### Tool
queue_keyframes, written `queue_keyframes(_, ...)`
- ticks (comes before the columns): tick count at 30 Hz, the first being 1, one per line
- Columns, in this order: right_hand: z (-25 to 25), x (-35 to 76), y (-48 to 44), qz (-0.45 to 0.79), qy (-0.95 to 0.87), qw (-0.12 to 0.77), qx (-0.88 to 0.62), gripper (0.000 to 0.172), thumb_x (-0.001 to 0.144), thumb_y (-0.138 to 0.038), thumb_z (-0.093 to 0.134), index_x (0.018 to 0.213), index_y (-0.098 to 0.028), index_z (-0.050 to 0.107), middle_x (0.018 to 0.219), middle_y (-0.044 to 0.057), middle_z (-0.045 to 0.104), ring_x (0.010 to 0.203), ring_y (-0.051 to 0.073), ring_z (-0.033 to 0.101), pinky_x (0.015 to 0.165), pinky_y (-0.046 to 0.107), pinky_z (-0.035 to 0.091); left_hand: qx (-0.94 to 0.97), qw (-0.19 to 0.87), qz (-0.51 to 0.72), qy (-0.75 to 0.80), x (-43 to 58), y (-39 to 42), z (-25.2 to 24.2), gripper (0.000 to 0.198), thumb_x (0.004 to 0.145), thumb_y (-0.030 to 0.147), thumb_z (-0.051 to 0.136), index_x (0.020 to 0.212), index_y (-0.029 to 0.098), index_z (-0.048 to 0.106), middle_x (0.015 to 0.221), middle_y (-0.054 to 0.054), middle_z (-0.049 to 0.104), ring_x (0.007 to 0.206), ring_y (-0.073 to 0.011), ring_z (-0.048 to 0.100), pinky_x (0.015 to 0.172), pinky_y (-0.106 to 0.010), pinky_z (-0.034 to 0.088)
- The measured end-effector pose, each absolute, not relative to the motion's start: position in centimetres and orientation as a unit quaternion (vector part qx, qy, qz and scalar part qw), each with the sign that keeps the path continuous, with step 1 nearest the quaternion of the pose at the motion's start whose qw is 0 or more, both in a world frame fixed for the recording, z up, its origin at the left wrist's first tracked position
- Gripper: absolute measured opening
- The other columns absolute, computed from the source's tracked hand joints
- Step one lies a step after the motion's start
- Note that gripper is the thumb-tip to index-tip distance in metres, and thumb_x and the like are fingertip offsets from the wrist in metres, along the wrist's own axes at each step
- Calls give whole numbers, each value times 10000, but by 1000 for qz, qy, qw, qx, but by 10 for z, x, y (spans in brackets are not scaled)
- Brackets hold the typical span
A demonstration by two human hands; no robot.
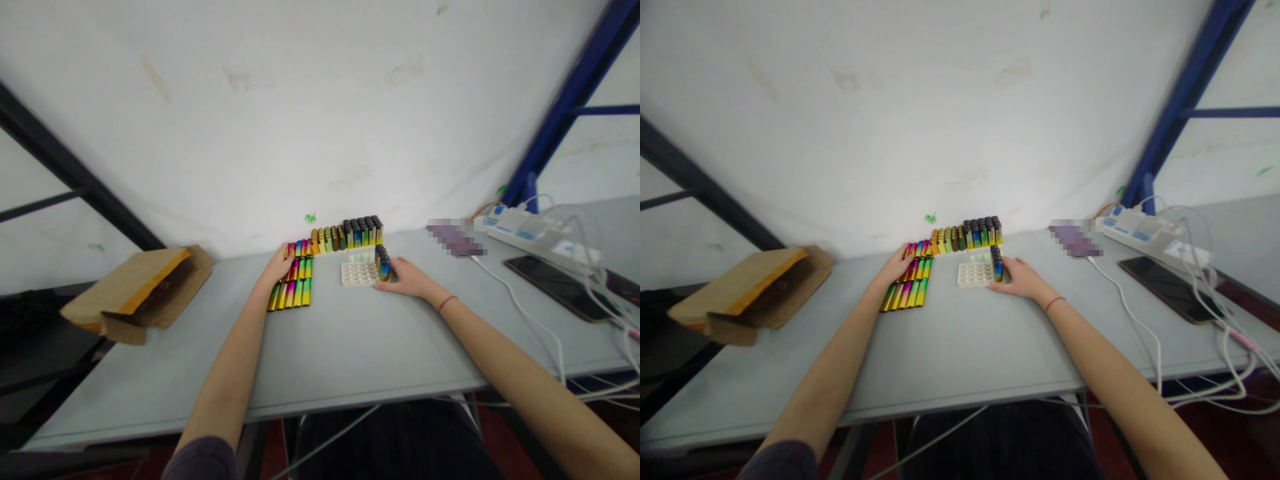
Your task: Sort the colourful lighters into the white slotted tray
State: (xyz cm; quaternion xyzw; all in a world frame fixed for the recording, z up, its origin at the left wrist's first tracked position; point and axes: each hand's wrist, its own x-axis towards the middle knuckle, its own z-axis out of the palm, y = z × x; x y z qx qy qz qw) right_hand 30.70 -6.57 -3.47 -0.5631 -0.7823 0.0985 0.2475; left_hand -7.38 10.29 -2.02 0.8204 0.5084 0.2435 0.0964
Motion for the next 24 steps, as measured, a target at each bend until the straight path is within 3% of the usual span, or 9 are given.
queue_keyframes(4, -34, 307, -66, 98, -780, 259, -561, 577, 814, -587, 743, 1211, -177, 655, 1088, 148, 767, 977, 351, 688, 894, 469, 521, 785, 134, 266, 544, -74, 103, -19, 488, 985, 332, 466, 1429, 154, 561, 1498, -160, 615, 1477, -297, 495, 1258, -496, 365)
queue_keyframes(8, -34, 307, -66, 98, -781, 256, -561, 553, 813, -582, 747, 1187, -183, 660, 1115, 153, 764, 988, 351, 688, 895, 466, 524, 768, 84, 333, 540, -56, 87, -7, 538, 987, 318, 469, 1486, 123, 514, 1588, -183, 519, 1558, -327, 375, 1295, -529, 292)
queue_keyframes(13, -36, 308, -66, 97, -780, 261, -560, 595, 813, -580, 749, 1235, -173, 651, 1147, 159, 762, 1014, 358, 695, 921, 471, 520, 857, 99, 311, 399, 8, 43, 12, 536, 998, 414, 496, 1454, 140, 565, 1512, -168, 596, 1454, -286, 517, 1273, -452, 349)
queue_keyframes(17, -38, 309, -65, 96, -786, 272, -547, 566, 822, -554, 749, 1239, -185, 647, 1152, 146, 766, 1014, 352, 702, 949, 487, 510, 895, 204, 266, 295, 67, 13, 8, 945, 825, 645, 728, 1591, 188, 419, 1654, -170, 440, 1548, -334, 396, 1286, -465, 315)
queue_keyframes(20, -40, 309, -64, 100, -789, 269, -543, 522, 828, -527, 752, 1205, -182, 646, 1158, 148, 764, 1034, 343, 698, 953, 478, 507, 890, 273, 251, 265, 97, 4, -3, 1135, 739, 656, 802, 1632, 145, 322, 1655, -236, 409, 1542, -382, 396, 1262, -517, 339)
queue_keyframes(24, -42, 308, -62, 99, -791, 264, -543, 438, 842, -495, 751, 1142, -192, 650, 1119, 130, 768, 1017, 327, 703, 970, 473, 493, 876, 313, 246, 273, 116, 4, -10, 1024, 724, 575, 841, 1544, 116, 435, 1551, -267, 524, 1433, -421, 520, 1195, -552, 416)
